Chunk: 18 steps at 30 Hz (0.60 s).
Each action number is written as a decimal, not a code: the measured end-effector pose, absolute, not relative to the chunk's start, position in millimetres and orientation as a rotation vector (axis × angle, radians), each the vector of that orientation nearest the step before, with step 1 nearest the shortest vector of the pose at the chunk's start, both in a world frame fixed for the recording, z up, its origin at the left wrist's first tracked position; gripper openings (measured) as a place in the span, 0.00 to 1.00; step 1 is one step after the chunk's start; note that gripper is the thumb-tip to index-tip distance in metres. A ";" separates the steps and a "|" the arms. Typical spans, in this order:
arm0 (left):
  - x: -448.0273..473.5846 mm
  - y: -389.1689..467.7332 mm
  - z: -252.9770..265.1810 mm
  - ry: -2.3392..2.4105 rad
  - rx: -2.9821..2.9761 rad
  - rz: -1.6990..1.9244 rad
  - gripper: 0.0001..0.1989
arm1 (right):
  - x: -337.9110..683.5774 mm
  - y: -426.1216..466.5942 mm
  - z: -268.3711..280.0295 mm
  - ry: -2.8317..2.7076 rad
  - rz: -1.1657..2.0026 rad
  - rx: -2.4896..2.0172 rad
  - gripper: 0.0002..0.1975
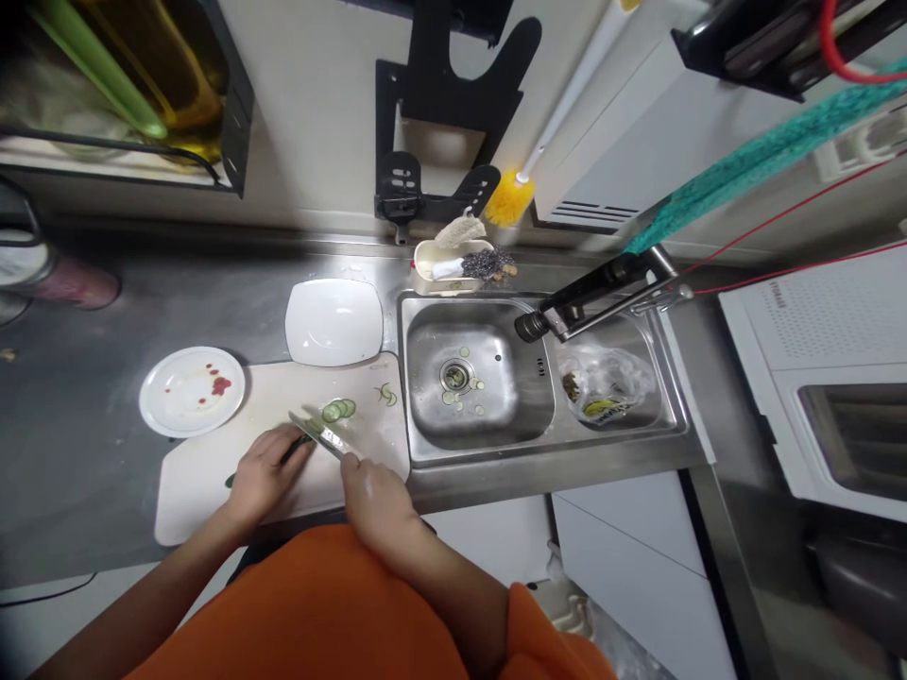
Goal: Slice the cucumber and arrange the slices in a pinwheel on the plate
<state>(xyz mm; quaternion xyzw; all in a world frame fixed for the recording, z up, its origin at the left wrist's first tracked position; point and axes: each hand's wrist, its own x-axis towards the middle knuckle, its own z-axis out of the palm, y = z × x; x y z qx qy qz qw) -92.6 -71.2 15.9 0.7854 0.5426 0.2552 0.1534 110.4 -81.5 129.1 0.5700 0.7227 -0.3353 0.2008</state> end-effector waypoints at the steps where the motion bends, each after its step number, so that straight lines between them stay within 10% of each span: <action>1: -92.6 -71.1 15.8 1.556 2.255 0.733 0.09 | 110.2 -81.8 129.5 2.014 -0.938 1.597 0.15; 18: -93.9 -70.8 12.8 1.544 2.237 0.752 0.10 | 108.3 -78.1 132.4 2.009 -0.976 1.593 0.16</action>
